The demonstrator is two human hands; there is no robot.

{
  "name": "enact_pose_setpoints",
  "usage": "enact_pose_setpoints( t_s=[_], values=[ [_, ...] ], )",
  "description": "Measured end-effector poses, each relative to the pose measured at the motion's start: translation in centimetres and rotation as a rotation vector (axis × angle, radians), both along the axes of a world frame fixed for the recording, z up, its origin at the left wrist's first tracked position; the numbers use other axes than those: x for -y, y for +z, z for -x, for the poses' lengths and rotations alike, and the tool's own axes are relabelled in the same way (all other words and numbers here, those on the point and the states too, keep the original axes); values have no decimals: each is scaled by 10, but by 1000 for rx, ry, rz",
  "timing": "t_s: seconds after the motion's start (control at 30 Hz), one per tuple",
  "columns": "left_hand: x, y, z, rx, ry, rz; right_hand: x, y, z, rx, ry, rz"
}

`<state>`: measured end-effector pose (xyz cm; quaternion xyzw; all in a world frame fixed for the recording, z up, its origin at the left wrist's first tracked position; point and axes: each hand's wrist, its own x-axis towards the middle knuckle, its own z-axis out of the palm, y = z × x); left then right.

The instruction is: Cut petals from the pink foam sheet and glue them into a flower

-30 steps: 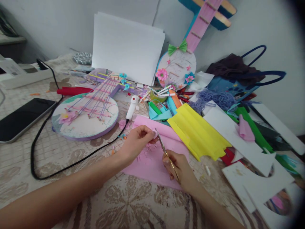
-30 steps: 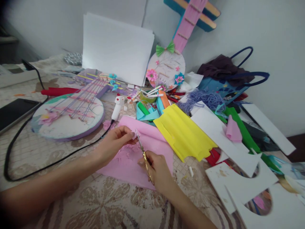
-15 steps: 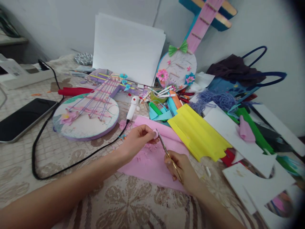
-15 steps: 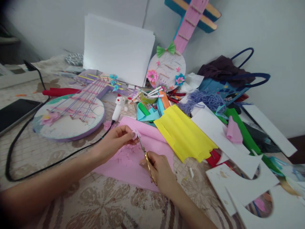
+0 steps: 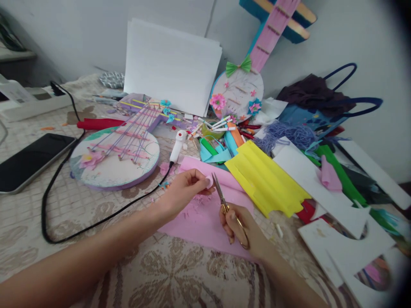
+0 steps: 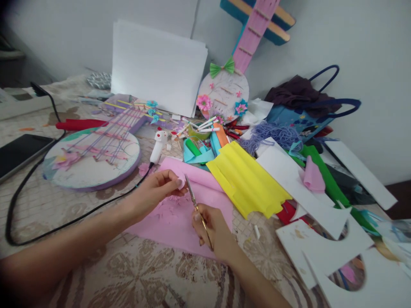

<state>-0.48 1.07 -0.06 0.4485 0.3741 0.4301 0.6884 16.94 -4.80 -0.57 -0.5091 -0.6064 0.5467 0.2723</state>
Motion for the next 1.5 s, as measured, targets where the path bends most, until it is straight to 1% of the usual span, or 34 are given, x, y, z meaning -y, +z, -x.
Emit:
enact_pose_setpoints(
  t_s=[0.2,0.33,0.53,0.7,1.0,1.23,1.37,1.5],
  values=[
    [5,2,-2,-105,-15,-46,-6,-5,2,-67,-80,-41],
    [9,2,-4,-111,-49,-33,-7,-7,3,-56,-166,-56],
    [13,-1,-7,-111,-89,-23,-8,0,6,-22,-244,-87],
    [16,-2,-9,-171,-66,-31,-8,2,11,-37,-282,-132],
    [20,-5,-12,-184,-89,-26,-8,0,11,-27,-277,-160],
    [15,-8,-9,-186,-177,-63,-10,-4,5,-60,-225,-168],
    [14,-6,-8,-189,-154,-14,-9,-5,3,-74,-191,-147],
    [12,-1,-7,-153,-114,42,-7,-2,2,-110,-117,-76]
  ],
)
